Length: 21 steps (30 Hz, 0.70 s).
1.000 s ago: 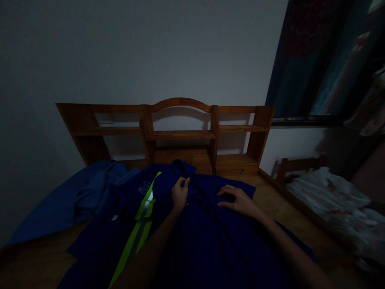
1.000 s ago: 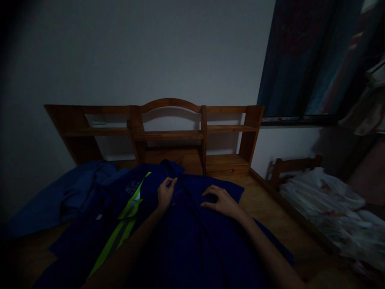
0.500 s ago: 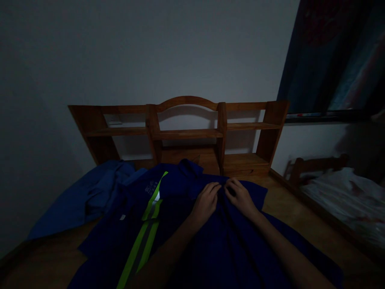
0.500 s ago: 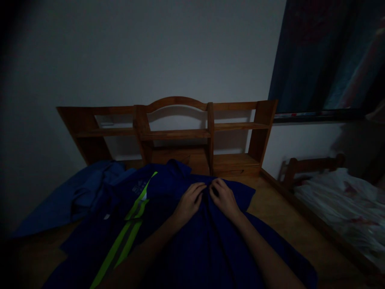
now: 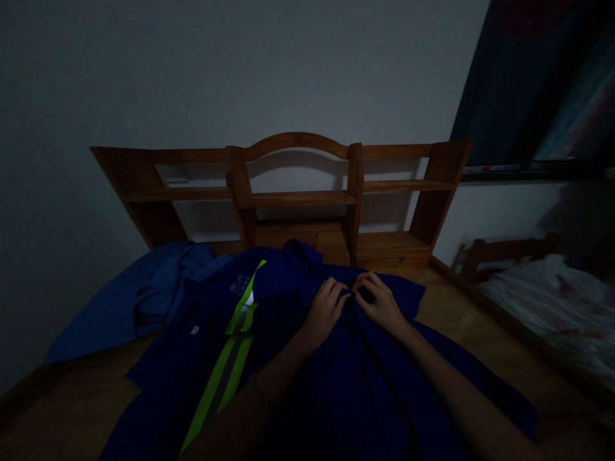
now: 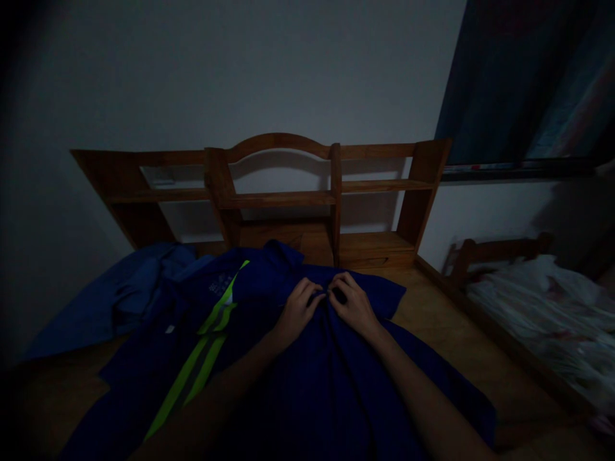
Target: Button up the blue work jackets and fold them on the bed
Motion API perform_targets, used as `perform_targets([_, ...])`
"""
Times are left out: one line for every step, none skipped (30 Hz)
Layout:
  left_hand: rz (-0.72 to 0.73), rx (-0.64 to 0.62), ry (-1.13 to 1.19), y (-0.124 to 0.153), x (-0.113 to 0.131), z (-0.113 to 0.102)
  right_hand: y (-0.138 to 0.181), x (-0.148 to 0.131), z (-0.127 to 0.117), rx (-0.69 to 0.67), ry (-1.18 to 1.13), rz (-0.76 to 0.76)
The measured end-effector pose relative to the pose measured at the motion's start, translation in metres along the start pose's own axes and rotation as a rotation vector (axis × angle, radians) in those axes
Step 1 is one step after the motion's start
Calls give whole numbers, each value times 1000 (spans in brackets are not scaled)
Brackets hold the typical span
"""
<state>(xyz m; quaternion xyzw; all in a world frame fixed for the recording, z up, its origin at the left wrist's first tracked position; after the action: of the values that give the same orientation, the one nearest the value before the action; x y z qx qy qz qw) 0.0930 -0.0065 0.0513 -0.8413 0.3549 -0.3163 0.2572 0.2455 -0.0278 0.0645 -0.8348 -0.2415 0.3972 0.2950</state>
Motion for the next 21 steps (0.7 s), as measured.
perform_targets([-4,8,2,0,-1,1,0,0,0,-12,-3,3])
perform_targets([-5,13,2,0,-2,1,0,1,0,-24,-6,7])
perform_targets([-3,13,0,0,-3,2,0,2,1,-35,-8,11])
perform_targets([2,10,-6,0,-3,3,0,3,1,-42,-10,15])
perform_targets([8,2,-14,0,-4,4,1,4,1,-45,-11,19])
perform_targets([12,-6,-23,0,-4,5,1,5,1,-46,-12,22])
perform_targets([15,-14,-33,0,-5,5,1,6,2,-46,-12,25])
perform_targets([16,-20,-42,0,-5,6,1,6,2,-46,-12,25])
perform_targets([14,-24,-51,0,-6,6,2,6,2,-46,-11,25])
perform_targets([9,-22,-60,0,-7,6,2,6,2,-43,-9,26])
perform_targets([1,-16,-68,0,-7,5,2,5,3,-39,-7,27])
perform_targets([-6,-8,-75,1,-8,5,2,4,3,-37,-7,26])
perform_targets([-12,-3,-81,1,-8,4,2,4,2,-35,-7,24])
perform_targets([-14,-1,-86,1,-8,4,2,3,2,-33,-9,21])
perform_targets([-12,-3,-93,2,-8,4,2,3,2,-33,-12,17])
perform_targets([-7,-7,-102,2,-7,4,3,3,3,-34,-16,12])
perform_targets([-2,-9,-114,2,-7,4,3,3,3,-35,-19,10])
perform_targets([0,-9,-129,2,-7,4,3,3,3,-40,-22,10])
perform_targets([0,-7,-147,2,-8,4,3,4,3,-45,-24,10])
perform_targets([1,-7,-166,2,-8,3,3,5,4,-53,-25,11])
perform_targets([4,-10,-185,1,-8,3,3,6,4,-61,-26,13])
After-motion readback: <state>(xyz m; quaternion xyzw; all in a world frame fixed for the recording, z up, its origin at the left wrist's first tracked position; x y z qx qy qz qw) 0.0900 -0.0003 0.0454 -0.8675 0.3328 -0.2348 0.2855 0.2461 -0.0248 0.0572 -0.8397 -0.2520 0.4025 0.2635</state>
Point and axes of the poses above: each hand's wrist, its own y-axis away from the middle knuckle, its own z-axis out of the palm, x = y × z, the point moved 3 cm from there along -y, towards the middle knuckle, and after that the axes turned 9 degrees about -y, right-handed, at the moved point
